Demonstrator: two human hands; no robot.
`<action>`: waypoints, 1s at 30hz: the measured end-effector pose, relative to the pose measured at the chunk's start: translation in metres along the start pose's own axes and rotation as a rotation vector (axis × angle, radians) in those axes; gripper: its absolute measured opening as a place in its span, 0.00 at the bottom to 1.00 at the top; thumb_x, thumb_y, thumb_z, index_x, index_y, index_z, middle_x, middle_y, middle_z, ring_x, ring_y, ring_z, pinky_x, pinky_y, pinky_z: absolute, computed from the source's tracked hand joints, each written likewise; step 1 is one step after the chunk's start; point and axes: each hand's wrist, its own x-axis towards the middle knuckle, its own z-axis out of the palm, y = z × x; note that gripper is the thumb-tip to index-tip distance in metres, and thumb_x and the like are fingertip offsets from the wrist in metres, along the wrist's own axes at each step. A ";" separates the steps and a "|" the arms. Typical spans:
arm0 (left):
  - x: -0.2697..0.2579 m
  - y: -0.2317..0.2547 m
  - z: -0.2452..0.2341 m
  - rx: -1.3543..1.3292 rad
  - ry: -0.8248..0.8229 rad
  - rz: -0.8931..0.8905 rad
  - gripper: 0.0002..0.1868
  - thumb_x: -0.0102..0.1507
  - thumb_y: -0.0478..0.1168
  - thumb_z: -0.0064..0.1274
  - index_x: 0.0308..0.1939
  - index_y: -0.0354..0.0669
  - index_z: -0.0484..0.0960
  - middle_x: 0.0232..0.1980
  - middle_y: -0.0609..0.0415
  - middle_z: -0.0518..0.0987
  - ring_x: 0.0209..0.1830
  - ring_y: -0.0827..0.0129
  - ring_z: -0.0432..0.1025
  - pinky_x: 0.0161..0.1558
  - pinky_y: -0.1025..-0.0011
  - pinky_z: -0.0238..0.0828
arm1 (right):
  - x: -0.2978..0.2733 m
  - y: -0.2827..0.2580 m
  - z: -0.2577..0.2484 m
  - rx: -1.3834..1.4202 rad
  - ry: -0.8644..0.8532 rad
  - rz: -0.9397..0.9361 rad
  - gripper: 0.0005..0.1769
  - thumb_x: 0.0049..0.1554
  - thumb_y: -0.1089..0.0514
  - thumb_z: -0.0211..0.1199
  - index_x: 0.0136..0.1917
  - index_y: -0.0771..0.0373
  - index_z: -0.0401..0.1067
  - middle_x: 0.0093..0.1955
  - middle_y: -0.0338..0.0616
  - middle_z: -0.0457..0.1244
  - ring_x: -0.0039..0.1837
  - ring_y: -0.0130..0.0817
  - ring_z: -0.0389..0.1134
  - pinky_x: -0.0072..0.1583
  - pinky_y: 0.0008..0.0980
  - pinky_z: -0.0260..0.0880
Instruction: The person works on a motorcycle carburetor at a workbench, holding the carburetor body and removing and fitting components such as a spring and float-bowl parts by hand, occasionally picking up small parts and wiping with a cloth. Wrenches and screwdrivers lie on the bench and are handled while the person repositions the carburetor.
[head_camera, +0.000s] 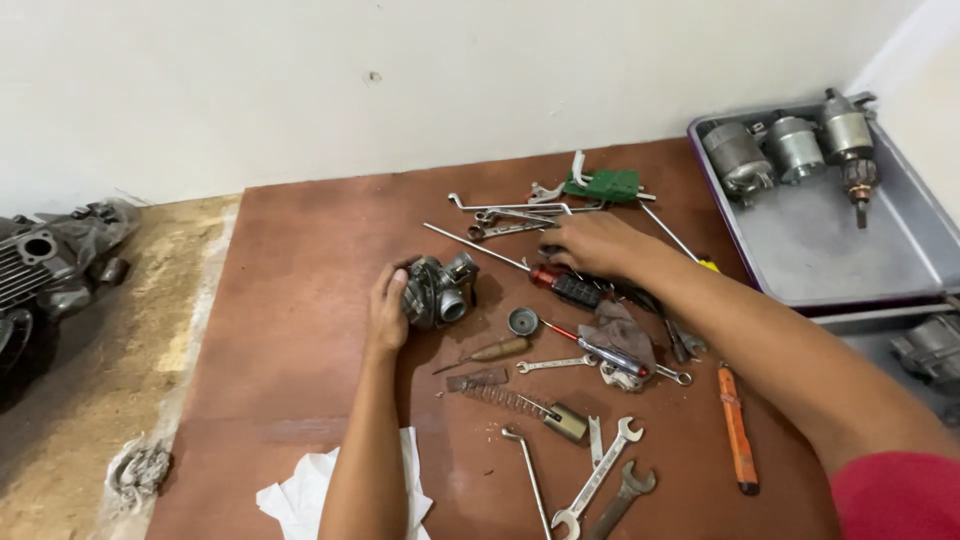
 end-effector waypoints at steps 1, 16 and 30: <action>-0.001 -0.001 0.000 -0.008 0.002 -0.019 0.22 0.70 0.51 0.41 0.58 0.44 0.82 0.54 0.46 0.80 0.58 0.60 0.71 0.66 0.61 0.61 | 0.002 0.002 0.005 -0.036 0.020 -0.005 0.13 0.58 0.47 0.61 0.57 0.46 0.73 0.46 0.46 0.68 0.51 0.52 0.74 0.52 0.49 0.75; 0.003 0.006 0.002 -0.039 0.024 -0.005 0.22 0.71 0.49 0.40 0.56 0.41 0.83 0.50 0.42 0.83 0.54 0.57 0.76 0.61 0.59 0.66 | -0.031 -0.131 0.031 0.644 0.695 -0.295 0.09 0.57 0.65 0.65 0.51 0.65 0.79 0.45 0.54 0.73 0.46 0.49 0.76 0.47 0.41 0.79; 0.004 0.014 0.002 -0.020 0.035 -0.025 0.20 0.70 0.47 0.41 0.56 0.40 0.83 0.50 0.40 0.83 0.54 0.51 0.77 0.59 0.56 0.68 | -0.009 -0.167 0.045 0.328 0.772 -0.264 0.12 0.57 0.59 0.66 0.53 0.65 0.75 0.46 0.51 0.69 0.47 0.45 0.75 0.47 0.36 0.78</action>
